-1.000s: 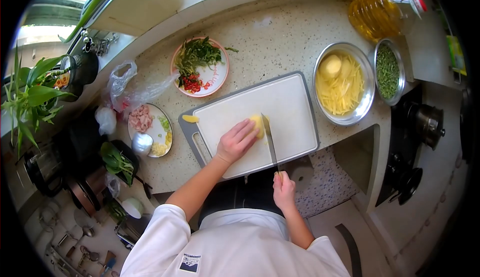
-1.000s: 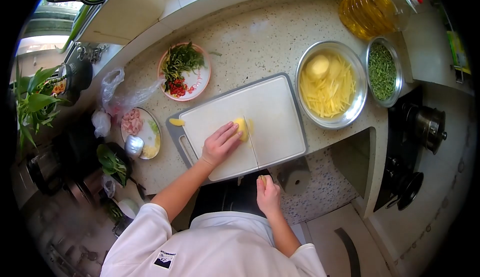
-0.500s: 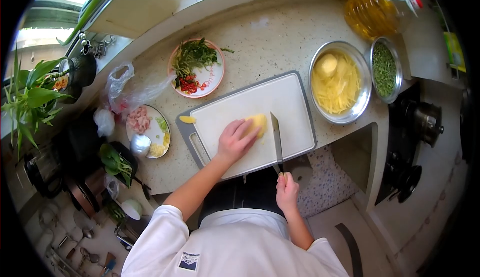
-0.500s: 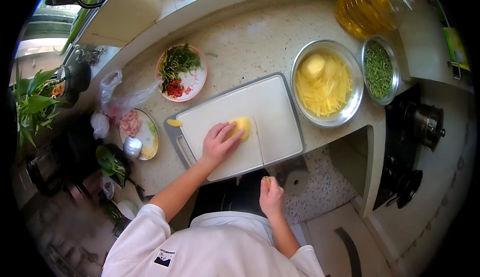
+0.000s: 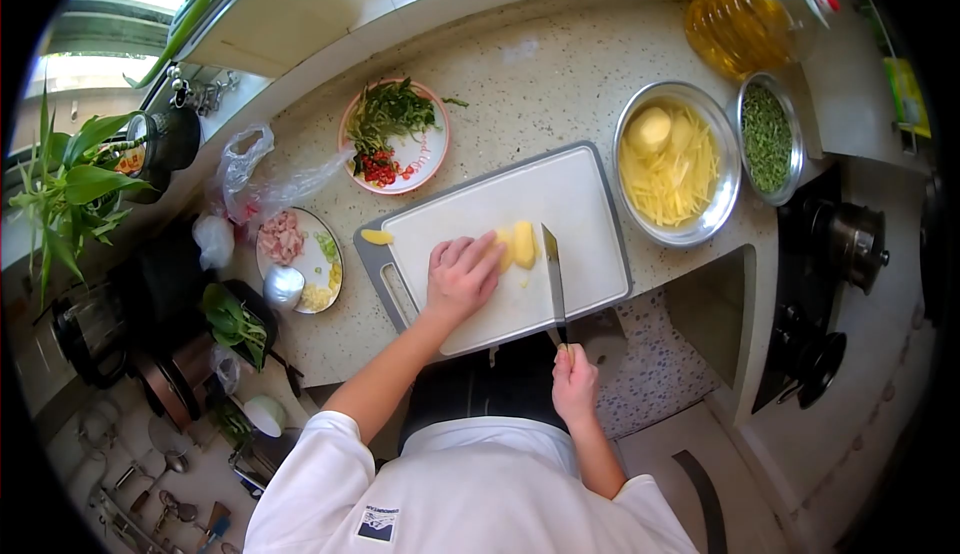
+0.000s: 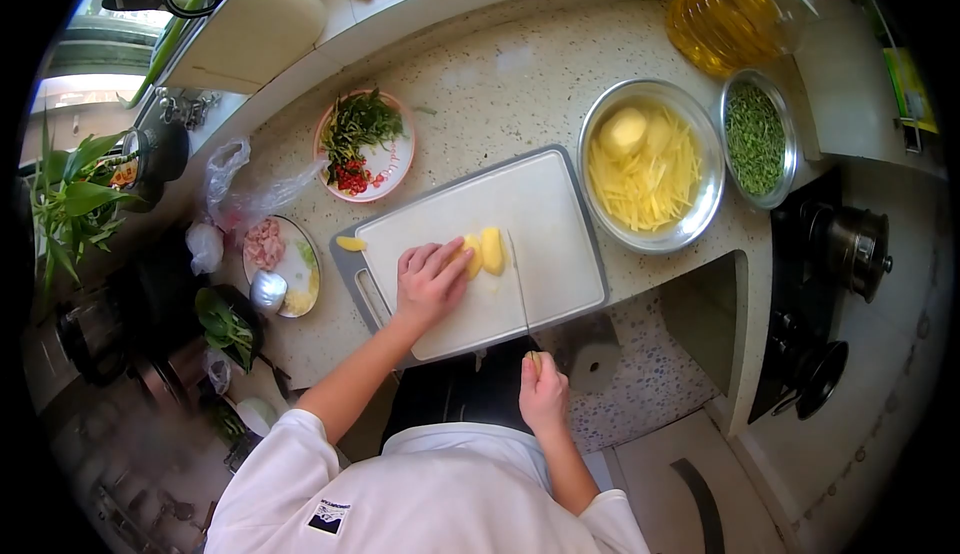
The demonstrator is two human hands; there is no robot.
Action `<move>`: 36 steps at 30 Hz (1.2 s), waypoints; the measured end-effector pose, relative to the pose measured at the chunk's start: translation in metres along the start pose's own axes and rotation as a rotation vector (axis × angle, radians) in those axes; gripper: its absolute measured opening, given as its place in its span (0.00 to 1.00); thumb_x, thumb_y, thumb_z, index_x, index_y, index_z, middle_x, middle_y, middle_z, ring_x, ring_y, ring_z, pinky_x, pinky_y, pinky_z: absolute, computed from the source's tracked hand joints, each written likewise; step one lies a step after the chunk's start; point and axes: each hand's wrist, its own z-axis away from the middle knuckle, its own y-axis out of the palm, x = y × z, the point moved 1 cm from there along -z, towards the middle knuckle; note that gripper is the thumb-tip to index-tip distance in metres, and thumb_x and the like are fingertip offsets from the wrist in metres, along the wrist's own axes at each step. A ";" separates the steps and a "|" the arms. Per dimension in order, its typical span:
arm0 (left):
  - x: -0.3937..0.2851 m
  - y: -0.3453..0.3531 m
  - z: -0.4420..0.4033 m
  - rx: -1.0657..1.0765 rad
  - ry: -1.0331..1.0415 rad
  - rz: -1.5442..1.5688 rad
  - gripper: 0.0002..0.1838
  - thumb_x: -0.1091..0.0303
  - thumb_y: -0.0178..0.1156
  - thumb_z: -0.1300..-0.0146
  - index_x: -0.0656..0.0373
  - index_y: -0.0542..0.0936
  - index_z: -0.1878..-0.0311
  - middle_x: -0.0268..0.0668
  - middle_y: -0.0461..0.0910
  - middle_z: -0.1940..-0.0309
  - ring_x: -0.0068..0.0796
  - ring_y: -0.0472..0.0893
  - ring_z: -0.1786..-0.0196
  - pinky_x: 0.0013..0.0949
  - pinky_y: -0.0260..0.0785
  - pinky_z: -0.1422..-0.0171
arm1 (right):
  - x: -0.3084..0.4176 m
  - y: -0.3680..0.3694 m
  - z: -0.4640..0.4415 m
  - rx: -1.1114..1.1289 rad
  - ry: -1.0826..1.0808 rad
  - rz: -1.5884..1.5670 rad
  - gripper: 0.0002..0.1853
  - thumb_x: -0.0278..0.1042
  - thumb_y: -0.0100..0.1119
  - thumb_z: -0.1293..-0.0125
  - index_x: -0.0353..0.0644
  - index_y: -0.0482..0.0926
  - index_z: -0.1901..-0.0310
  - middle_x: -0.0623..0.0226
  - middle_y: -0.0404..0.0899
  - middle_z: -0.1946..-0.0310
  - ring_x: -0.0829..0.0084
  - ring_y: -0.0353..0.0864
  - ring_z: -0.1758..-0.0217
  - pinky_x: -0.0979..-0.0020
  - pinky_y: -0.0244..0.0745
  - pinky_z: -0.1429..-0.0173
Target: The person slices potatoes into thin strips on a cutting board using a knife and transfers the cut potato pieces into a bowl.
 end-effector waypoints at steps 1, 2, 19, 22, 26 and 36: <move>-0.002 -0.004 -0.005 -0.010 -0.011 0.030 0.30 0.65 0.72 0.49 0.48 0.85 0.37 0.32 0.82 0.35 0.35 0.81 0.43 0.42 0.68 0.35 | 0.000 0.000 -0.001 0.000 -0.003 0.000 0.15 0.43 0.55 0.20 0.38 0.78 0.56 0.43 0.84 0.66 0.35 0.84 0.60 0.45 0.78 0.59; -0.004 -0.005 -0.010 -0.018 -0.022 0.060 0.31 0.66 0.72 0.50 0.48 0.85 0.37 0.31 0.83 0.35 0.36 0.80 0.42 0.43 0.67 0.34 | 0.000 0.000 -0.001 -0.001 -0.003 -0.013 0.15 0.43 0.55 0.20 0.38 0.78 0.56 0.43 0.84 0.66 0.35 0.84 0.60 0.45 0.78 0.59; -0.020 0.004 -0.019 -0.042 -0.082 0.033 0.27 0.68 0.69 0.53 0.47 0.86 0.44 0.31 0.85 0.41 0.36 0.81 0.41 0.42 0.66 0.32 | 0.002 -0.004 0.001 -0.028 -0.041 -0.043 0.15 0.44 0.57 0.20 0.39 0.80 0.54 0.44 0.84 0.68 0.37 0.85 0.63 0.47 0.79 0.61; -0.018 0.013 -0.025 -0.016 0.082 0.103 0.25 0.67 0.72 0.47 0.46 0.87 0.43 0.31 0.85 0.41 0.34 0.82 0.39 0.41 0.67 0.31 | 0.002 -0.006 0.002 -0.023 -0.028 -0.060 0.14 0.44 0.57 0.20 0.39 0.80 0.54 0.44 0.84 0.68 0.37 0.85 0.62 0.47 0.79 0.61; -0.016 0.029 -0.019 -0.032 0.152 0.130 0.22 0.65 0.74 0.42 0.45 0.87 0.42 0.32 0.86 0.41 0.31 0.84 0.40 0.41 0.69 0.33 | 0.001 -0.009 0.004 -0.032 -0.042 -0.046 0.14 0.43 0.57 0.20 0.39 0.80 0.54 0.44 0.84 0.68 0.37 0.86 0.62 0.47 0.79 0.62; -0.042 0.028 -0.016 -0.109 0.101 0.055 0.18 0.65 0.72 0.39 0.46 0.87 0.45 0.31 0.86 0.42 0.34 0.84 0.39 0.42 0.71 0.35 | -0.001 -0.026 -0.008 -0.050 -0.165 0.058 0.14 0.44 0.61 0.22 0.40 0.80 0.55 0.47 0.85 0.69 0.40 0.86 0.64 0.48 0.80 0.62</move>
